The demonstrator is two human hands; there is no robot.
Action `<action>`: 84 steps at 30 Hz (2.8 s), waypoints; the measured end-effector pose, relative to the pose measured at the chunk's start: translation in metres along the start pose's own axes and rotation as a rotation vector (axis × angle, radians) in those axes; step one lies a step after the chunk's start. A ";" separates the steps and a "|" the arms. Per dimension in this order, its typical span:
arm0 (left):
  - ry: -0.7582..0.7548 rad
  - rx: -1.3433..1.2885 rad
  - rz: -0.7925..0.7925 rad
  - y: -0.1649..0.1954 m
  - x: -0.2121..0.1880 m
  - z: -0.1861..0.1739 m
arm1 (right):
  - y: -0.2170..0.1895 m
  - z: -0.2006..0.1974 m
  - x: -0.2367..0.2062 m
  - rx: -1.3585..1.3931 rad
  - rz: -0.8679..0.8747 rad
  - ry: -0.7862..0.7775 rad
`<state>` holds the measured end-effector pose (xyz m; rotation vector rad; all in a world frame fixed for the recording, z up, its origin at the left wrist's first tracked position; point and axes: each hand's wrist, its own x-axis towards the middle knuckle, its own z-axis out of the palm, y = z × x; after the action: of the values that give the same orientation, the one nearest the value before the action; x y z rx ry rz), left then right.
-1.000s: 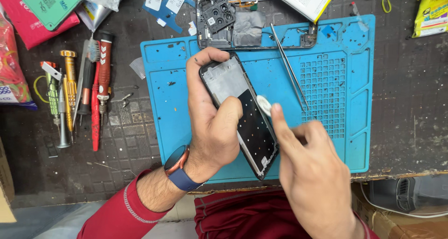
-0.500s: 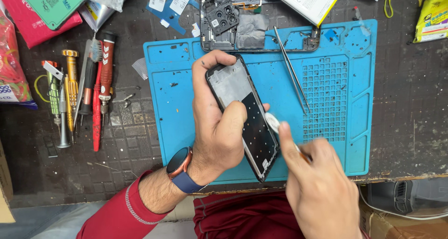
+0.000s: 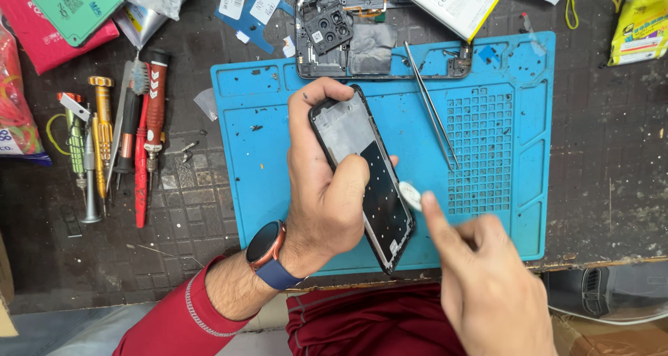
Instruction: The person holds a disassembled phone midframe and scrubs old adhesive residue from its edges with a toothbrush, then uses tweezers and a metal pry tool to scrape residue from the frame edges. They briefly open a cardboard box, continue scraping, then set the frame down and handle a battery and another phone frame on the mat.
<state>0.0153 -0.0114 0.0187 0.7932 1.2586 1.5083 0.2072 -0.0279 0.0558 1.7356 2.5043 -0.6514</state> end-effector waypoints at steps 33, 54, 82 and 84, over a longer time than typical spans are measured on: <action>-0.065 0.217 -0.027 0.014 0.004 -0.010 | 0.011 -0.022 0.037 0.014 0.027 0.358; -0.110 0.405 -0.060 0.018 0.013 -0.008 | 0.025 -0.030 0.123 0.461 -0.059 -0.016; -0.104 0.315 -0.185 0.015 0.019 -0.008 | 0.030 0.003 0.131 1.068 -0.130 -0.188; -0.100 0.339 -0.203 0.015 0.020 -0.007 | 0.029 0.004 0.131 1.056 -0.128 -0.176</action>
<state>-0.0008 0.0053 0.0292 0.9155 1.4920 1.0946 0.1829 0.0954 0.0096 1.5302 2.2591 -2.3083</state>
